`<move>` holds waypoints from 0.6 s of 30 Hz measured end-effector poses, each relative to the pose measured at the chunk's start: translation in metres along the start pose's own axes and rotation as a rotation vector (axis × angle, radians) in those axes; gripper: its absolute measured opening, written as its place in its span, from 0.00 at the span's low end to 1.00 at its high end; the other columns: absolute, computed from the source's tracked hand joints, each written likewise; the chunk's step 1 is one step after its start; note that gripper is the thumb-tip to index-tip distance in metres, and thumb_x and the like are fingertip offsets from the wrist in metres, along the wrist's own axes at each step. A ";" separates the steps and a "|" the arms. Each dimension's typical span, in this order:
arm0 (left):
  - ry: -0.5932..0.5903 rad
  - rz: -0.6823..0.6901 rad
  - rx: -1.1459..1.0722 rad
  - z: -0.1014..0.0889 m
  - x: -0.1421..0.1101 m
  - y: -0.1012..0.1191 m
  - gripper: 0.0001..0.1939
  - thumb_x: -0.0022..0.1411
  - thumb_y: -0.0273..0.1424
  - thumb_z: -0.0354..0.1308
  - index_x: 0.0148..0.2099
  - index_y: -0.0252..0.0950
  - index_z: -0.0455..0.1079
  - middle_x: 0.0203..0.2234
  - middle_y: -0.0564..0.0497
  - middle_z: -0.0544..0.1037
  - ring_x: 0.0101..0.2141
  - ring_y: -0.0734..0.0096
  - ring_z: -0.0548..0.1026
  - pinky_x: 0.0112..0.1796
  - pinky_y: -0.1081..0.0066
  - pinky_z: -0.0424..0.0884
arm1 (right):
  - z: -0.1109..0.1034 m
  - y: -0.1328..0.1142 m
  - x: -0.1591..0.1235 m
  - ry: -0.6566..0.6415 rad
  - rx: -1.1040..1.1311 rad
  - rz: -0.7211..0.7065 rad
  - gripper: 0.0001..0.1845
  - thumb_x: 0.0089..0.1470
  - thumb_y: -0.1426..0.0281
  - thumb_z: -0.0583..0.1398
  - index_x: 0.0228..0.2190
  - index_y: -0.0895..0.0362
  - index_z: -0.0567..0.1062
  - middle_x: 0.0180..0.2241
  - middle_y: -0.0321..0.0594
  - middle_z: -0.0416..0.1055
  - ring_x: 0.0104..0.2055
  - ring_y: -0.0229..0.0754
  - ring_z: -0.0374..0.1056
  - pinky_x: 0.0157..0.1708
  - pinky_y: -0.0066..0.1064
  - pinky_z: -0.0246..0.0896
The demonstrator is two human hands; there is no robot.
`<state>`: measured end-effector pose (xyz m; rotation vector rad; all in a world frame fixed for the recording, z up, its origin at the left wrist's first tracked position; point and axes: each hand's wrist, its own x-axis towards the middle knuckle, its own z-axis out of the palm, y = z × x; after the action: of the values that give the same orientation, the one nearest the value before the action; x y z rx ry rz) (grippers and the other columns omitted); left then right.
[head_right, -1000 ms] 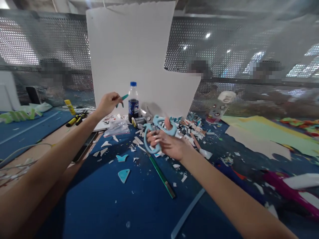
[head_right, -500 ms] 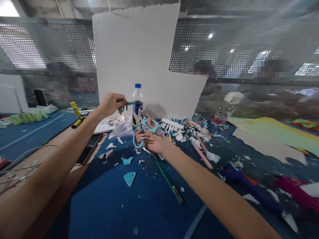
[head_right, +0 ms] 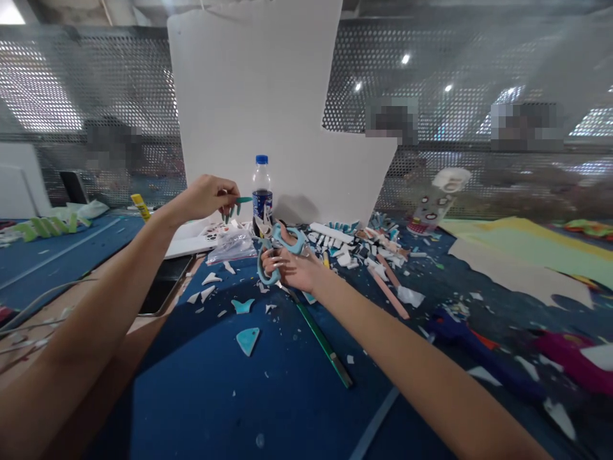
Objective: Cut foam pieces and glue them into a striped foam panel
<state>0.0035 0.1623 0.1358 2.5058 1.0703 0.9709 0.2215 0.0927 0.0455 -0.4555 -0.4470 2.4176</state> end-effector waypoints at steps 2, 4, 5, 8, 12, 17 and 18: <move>0.016 0.006 0.015 -0.001 0.000 0.001 0.08 0.53 0.21 0.53 0.25 0.35 0.70 0.14 0.53 0.71 0.17 0.76 0.70 0.22 0.73 0.63 | 0.001 0.000 -0.001 -0.002 -0.004 0.002 0.08 0.62 0.74 0.44 0.31 0.56 0.57 0.23 0.33 0.57 0.19 0.31 0.55 0.16 0.19 0.60; 0.028 0.011 0.027 -0.001 -0.001 0.002 0.08 0.53 0.21 0.52 0.25 0.35 0.70 0.14 0.53 0.71 0.17 0.76 0.69 0.22 0.73 0.63 | 0.003 0.000 -0.001 -0.004 -0.008 -0.001 0.07 0.62 0.74 0.44 0.31 0.56 0.57 0.23 0.33 0.57 0.19 0.31 0.54 0.17 0.19 0.60; 0.032 0.013 0.031 -0.001 -0.001 0.002 0.08 0.53 0.20 0.52 0.25 0.35 0.70 0.13 0.53 0.71 0.17 0.76 0.69 0.22 0.74 0.63 | 0.004 0.000 -0.001 -0.005 -0.009 -0.002 0.07 0.62 0.73 0.44 0.31 0.56 0.57 0.23 0.33 0.57 0.19 0.30 0.54 0.17 0.19 0.61; 0.046 0.023 0.041 -0.001 0.000 0.001 0.09 0.52 0.19 0.52 0.25 0.35 0.70 0.13 0.54 0.71 0.17 0.77 0.69 0.22 0.74 0.62 | 0.005 0.001 -0.001 -0.004 -0.012 -0.003 0.07 0.62 0.72 0.44 0.32 0.57 0.57 0.23 0.33 0.57 0.18 0.30 0.53 0.16 0.19 0.60; 0.094 0.029 0.060 0.000 0.001 -0.004 0.09 0.54 0.20 0.53 0.26 0.35 0.70 0.14 0.54 0.71 0.18 0.77 0.70 0.22 0.74 0.62 | 0.009 0.003 -0.003 -0.001 -0.022 -0.003 0.07 0.63 0.71 0.43 0.32 0.57 0.57 0.22 0.33 0.57 0.18 0.30 0.53 0.18 0.20 0.61; 0.134 0.021 0.060 -0.002 0.003 -0.009 0.09 0.56 0.22 0.53 0.25 0.34 0.69 0.13 0.53 0.70 0.17 0.77 0.70 0.22 0.75 0.64 | 0.011 0.005 -0.003 0.005 -0.039 -0.010 0.07 0.62 0.71 0.44 0.32 0.56 0.56 0.22 0.33 0.57 0.18 0.31 0.55 0.20 0.22 0.62; 0.132 0.019 0.058 -0.002 0.003 -0.009 0.09 0.55 0.22 0.53 0.25 0.34 0.68 0.13 0.54 0.70 0.17 0.77 0.70 0.22 0.75 0.64 | 0.010 0.005 -0.003 0.003 -0.041 -0.011 0.07 0.63 0.72 0.43 0.31 0.56 0.56 0.22 0.33 0.57 0.18 0.31 0.54 0.20 0.22 0.62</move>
<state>-0.0017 0.1706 0.1344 2.5326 1.1295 1.1400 0.2171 0.0847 0.0534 -0.4735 -0.4978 2.4006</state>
